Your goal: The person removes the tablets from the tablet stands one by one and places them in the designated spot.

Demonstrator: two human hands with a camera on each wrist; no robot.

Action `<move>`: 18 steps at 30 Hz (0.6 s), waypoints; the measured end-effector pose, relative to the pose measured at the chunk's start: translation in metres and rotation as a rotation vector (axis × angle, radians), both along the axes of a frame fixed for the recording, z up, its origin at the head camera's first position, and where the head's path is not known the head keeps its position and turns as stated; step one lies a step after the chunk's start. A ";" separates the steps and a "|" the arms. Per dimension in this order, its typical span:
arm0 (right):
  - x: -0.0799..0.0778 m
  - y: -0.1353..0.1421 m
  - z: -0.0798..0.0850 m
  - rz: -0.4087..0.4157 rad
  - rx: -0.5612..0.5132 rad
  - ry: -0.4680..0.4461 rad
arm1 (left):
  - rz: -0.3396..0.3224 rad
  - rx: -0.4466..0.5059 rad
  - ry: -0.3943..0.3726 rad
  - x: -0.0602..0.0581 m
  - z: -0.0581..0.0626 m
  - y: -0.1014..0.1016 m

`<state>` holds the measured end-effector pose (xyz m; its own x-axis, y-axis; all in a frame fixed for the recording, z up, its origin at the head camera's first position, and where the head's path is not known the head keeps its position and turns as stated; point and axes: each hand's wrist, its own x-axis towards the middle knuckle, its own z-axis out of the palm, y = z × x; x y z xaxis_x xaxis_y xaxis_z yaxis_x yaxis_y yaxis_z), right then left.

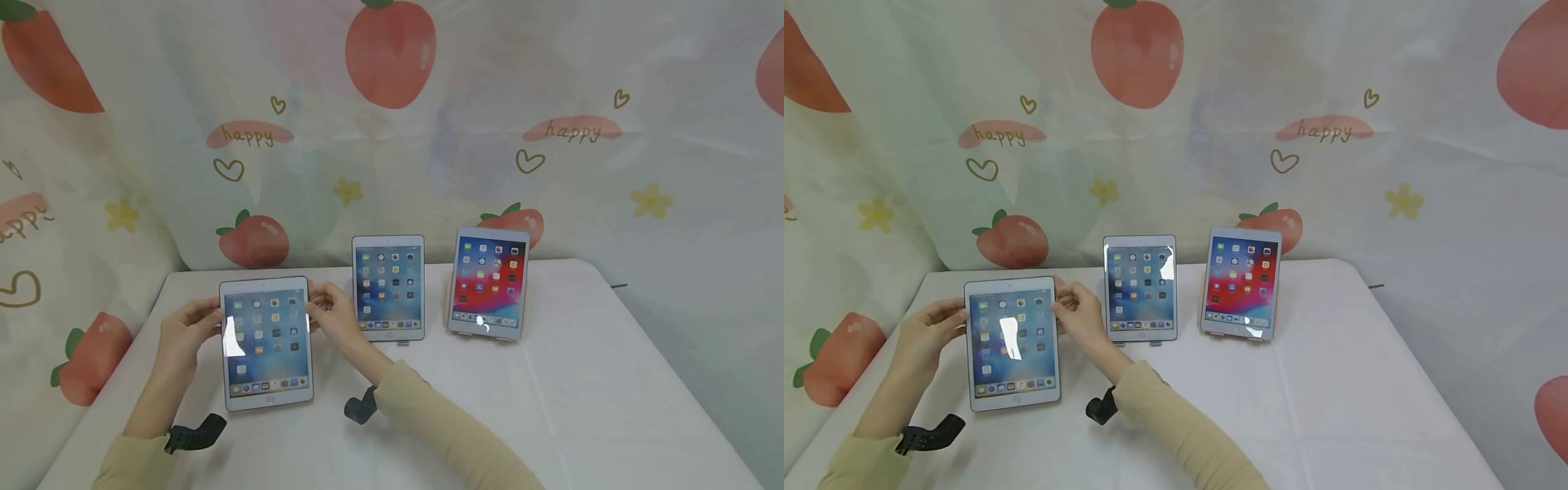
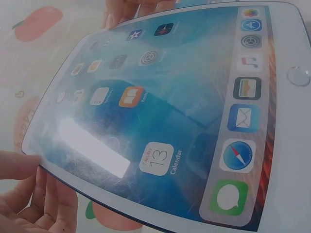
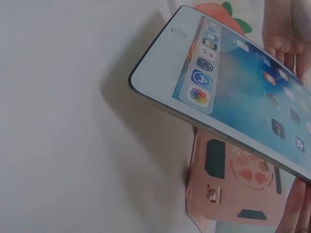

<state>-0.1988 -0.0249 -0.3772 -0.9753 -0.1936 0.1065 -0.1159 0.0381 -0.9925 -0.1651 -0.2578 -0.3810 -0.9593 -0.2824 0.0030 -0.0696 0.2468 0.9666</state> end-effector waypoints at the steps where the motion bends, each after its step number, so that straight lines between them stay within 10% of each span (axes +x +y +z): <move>1: 0.001 0.000 -0.001 0.002 -0.003 -0.007 | -0.008 0.027 0.018 -0.002 -0.007 -0.004; 11: 0.010 0.000 -0.011 0.014 0.002 -0.094 | 0.012 -0.021 -0.058 -0.039 -0.107 -0.057; 18: 0.001 -0.003 -0.040 0.033 -0.007 -0.159 | -0.017 -0.038 -0.139 -0.036 -0.122 -0.061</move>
<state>-0.1975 -0.0277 -0.4168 -0.9730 -0.2260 -0.0473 0.0416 0.0301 -0.9987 -0.2010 -0.3188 -0.5029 -0.9557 -0.2687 -0.1201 -0.1981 0.2853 0.9377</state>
